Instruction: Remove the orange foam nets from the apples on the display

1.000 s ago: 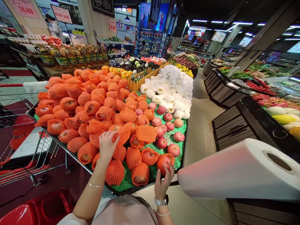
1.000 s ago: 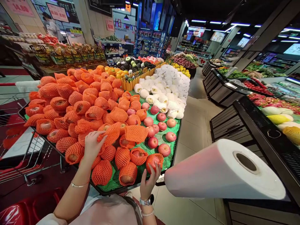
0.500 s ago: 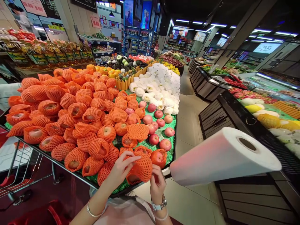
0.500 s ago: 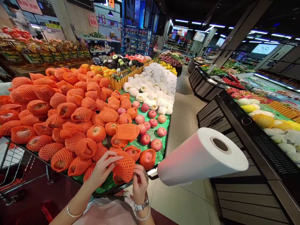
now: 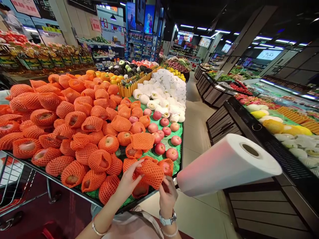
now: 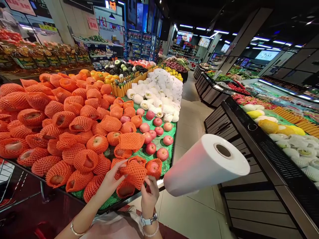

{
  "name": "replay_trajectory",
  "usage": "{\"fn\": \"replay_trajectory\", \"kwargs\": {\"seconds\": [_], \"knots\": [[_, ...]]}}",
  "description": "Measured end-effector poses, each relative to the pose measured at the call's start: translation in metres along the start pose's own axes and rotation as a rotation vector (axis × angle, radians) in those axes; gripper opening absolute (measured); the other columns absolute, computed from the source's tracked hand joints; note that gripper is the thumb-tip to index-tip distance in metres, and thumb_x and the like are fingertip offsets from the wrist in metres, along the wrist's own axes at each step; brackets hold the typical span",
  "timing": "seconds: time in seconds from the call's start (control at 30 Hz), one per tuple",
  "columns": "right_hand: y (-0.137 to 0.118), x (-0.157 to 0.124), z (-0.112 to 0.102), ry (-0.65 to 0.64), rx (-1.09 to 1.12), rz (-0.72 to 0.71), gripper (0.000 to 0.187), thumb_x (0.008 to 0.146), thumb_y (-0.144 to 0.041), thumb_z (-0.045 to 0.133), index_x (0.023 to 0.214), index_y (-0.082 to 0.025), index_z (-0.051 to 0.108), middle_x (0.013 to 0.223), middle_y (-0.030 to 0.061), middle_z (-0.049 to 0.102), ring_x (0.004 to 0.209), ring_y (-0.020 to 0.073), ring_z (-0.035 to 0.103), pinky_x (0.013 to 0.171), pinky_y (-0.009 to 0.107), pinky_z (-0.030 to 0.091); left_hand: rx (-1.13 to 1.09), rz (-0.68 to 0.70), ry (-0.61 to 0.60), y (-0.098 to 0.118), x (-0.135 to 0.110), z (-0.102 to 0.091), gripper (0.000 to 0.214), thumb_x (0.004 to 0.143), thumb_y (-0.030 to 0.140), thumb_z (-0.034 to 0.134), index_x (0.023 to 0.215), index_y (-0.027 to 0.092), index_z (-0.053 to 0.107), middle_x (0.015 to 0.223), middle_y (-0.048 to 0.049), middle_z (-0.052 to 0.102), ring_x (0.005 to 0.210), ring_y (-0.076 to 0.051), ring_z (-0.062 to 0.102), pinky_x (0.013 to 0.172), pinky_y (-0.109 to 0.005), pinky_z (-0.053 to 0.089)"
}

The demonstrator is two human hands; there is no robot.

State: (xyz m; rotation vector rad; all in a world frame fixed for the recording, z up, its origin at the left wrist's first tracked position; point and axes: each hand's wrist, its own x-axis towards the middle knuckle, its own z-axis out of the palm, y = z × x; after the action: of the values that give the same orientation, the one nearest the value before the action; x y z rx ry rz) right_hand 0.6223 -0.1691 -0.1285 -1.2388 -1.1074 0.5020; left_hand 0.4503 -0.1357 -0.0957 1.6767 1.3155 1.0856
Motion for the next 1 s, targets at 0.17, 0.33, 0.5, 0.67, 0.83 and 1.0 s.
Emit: {"fn": "replay_trajectory", "kwargs": {"seconds": [0.17, 0.33, 0.5, 0.67, 0.83, 1.0], "knots": [[-0.005, 0.000, -0.002, -0.306, -0.003, 0.018, 0.017, 0.079, -0.013, 0.057, 0.076, -0.023, 0.071, 0.076, 0.0016, 0.069, 0.069, 0.0162, 0.064, 0.063, 0.025, 0.054, -0.034, -0.013, -0.078, 0.000, 0.000, 0.000, 0.043, 0.088, 0.023, 0.052, 0.131, 0.026, 0.055, 0.136, -0.0082, 0.060, 0.127, -0.026, 0.054, 0.110, -0.044, 0.040], [0.005, -0.004, 0.001, -0.401, 0.091, 0.166, 0.039, 0.077, -0.017, 0.065, 0.115, -0.025, 0.066, 0.113, 0.0061, 0.071, 0.103, 0.0210, 0.069, 0.090, 0.032, 0.056, -0.326, -0.060, -0.001, -0.004, -0.003, -0.003, 0.046, 0.085, 0.033, 0.059, 0.129, 0.024, 0.052, 0.117, -0.0107, 0.067, 0.109, -0.024, 0.063, 0.099, -0.039, 0.048], [0.014, -0.002, -0.005, -0.406, 0.172, 0.148, 0.054, 0.072, -0.026, 0.076, 0.124, -0.024, 0.060, 0.114, 0.0099, 0.071, 0.106, 0.0260, 0.068, 0.091, 0.039, 0.058, -0.518, -0.243, -0.037, -0.008, 0.004, -0.012, 0.029, 0.088, 0.044, 0.052, 0.101, 0.021, 0.064, 0.094, -0.0071, 0.073, 0.083, -0.021, 0.067, 0.077, -0.033, 0.054], [0.006, 0.008, -0.011, -0.555, 0.222, 0.108, 0.062, 0.071, -0.033, 0.080, 0.128, -0.026, 0.056, 0.116, 0.0093, 0.071, 0.107, 0.0261, 0.069, 0.093, 0.039, 0.058, -0.299, -0.205, -0.391, 0.004, 0.007, -0.026, 0.019, 0.081, 0.031, 0.060, 0.072, 0.019, 0.071, 0.071, -0.0017, 0.070, 0.071, -0.019, 0.063, 0.070, -0.031, 0.053], [0.001, 0.011, -0.004, -0.760, 0.183, 0.178, 0.073, 0.069, -0.028, 0.082, 0.134, -0.026, 0.050, 0.131, 0.0108, 0.063, 0.118, 0.0271, 0.063, 0.101, 0.044, 0.052, -0.203, -0.140, -0.255, 0.004, -0.002, -0.026, 0.015, 0.071, 0.023, 0.068, 0.083, 0.021, 0.077, 0.091, -0.0052, 0.075, 0.089, -0.025, 0.067, 0.085, -0.037, 0.054], [0.014, 0.006, 0.003, -0.587, 0.246, 0.191, 0.042, 0.084, -0.035, 0.066, 0.124, -0.025, 0.058, 0.123, 0.0093, 0.066, 0.114, 0.0237, 0.064, 0.098, 0.040, 0.054, -0.288, -0.318, -0.069, -0.027, -0.013, -0.018, 0.060, 0.057, 0.028, 0.078, 0.116, 0.020, 0.067, 0.128, -0.0133, 0.066, 0.120, -0.033, 0.060, 0.102, -0.046, 0.048]]}}
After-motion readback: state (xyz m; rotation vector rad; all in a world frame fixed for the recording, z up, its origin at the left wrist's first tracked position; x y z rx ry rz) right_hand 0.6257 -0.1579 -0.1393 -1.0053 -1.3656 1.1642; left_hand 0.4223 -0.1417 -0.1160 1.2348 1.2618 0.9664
